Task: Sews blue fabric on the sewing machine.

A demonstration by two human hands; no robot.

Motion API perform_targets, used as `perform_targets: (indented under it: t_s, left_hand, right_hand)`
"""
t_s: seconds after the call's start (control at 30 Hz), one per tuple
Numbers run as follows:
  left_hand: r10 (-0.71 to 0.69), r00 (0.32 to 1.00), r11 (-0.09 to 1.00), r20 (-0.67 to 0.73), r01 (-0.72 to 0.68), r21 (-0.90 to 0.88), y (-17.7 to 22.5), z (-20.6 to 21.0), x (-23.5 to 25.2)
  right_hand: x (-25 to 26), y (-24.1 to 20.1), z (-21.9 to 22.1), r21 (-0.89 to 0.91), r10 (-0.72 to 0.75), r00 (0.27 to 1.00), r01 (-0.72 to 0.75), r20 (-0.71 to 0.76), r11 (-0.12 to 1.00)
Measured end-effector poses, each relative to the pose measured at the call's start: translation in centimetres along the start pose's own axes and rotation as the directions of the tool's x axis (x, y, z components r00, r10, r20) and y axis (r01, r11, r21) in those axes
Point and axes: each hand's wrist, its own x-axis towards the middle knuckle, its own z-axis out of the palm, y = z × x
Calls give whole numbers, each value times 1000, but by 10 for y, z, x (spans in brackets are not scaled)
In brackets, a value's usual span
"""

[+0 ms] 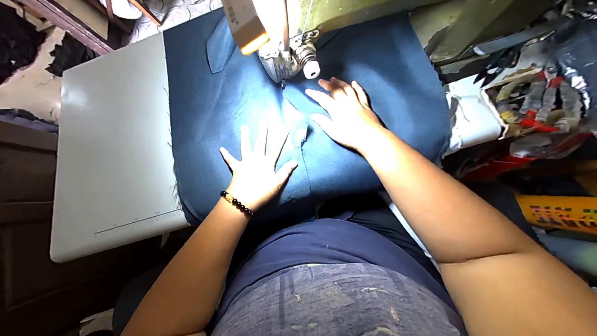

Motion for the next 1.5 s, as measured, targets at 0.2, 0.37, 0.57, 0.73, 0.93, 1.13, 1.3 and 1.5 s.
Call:
perform_targets:
  t_s: [0.2,0.37,0.57,0.73,0.93,1.13,1.3,1.5]
  left_hand:
    - [300,915,919,-270,-353,-176,5,-35,17]
    - [468,839,803,-279,-535,-261,2,-33,80]
    - [359,802,700,-477,-569,-432,-18,-10,95]
    - [302,778,657,-551,-589,-471,-18,-8,92]
    - [333,770,627,-544,-612,-482,-23,-4,91]
    - [365,717,637,-594,-658,-401,-23,-2,95]
    - [312,698,657,-644,-648,-384,-22,-3,96]
    - [318,664,658,-677,-669,-347,-22,-1,93]
  right_hand:
    - [-94,-67,5,407,-554,830,530,-67,744]
    - [-112,-57,37,332,-398,654,231,644,915]
    - [-81,-56,-11,412,-220,966,258,-138,874]
    - [-30,-71,6,-7,-50,997,50,-51,999]
    - [-28,-57,7,-61,-100,994,98,-38,993]
    - [-60,16,-49,-64,287,956,-290,-57,955]
    - [-66,-29,-31,90,41,991,-30,-126,995]
    - [-27,-59,5,7,-167,985,167,-37,986]
